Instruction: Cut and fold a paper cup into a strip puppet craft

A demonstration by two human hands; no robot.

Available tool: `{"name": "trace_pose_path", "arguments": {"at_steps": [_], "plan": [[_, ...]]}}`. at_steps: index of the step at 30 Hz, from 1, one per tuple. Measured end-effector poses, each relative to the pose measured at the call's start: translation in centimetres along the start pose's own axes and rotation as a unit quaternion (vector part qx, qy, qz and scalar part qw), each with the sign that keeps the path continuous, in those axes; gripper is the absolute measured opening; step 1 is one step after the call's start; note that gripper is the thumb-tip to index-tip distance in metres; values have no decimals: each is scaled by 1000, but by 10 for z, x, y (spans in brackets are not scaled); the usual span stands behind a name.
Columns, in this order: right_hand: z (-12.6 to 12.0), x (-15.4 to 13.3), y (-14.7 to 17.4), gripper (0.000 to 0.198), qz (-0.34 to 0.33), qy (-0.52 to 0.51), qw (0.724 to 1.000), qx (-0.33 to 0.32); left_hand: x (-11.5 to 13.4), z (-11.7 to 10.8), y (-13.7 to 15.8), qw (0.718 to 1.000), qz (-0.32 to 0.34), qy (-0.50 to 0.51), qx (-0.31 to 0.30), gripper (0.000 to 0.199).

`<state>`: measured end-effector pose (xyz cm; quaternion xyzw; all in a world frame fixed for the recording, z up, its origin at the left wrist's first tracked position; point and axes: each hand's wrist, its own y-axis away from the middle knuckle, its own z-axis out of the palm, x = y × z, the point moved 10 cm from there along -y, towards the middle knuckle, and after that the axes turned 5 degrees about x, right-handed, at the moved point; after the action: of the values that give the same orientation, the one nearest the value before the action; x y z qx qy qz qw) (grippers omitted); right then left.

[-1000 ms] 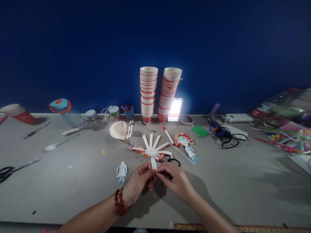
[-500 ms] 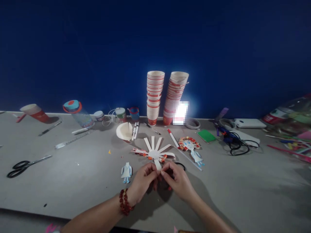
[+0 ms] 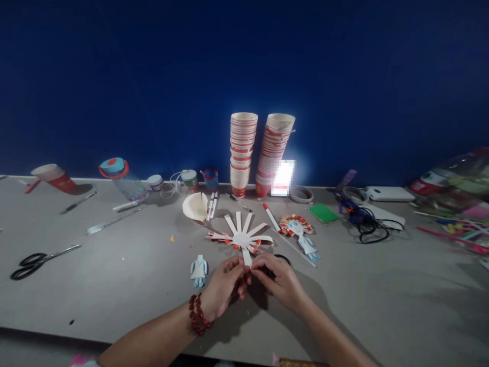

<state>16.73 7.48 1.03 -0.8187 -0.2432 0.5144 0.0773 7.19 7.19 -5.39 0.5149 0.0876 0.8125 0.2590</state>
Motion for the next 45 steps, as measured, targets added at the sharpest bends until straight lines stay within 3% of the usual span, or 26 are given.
{"name": "trace_pose_path", "arguments": {"at_steps": [5,11,15,20,27,34,45], "plan": [[5,-3,-1,20,16,16,999,-24,1,1,1,1000,-7,-13,1,21],[1,11,1,18,75,-31,995,63,8,1,3,996,47,-72,21,25],[0,23,4,16,119,-45,989,72,6,0,2,993,46,-100,33,27],[0,17,3,18,87,-42,995,15,5,0,0,995,42,-89,31,28],[4,14,3,19,82,1,997,-8,8,2,2,995,46,-90,16,24],[9,21,8,15,128,-22,991,17,3,0,-1,991,50,-123,12,33],[2,4,4,15,68,18,998,-4,-6,0,-2,994,3,-106,8,40]]}}
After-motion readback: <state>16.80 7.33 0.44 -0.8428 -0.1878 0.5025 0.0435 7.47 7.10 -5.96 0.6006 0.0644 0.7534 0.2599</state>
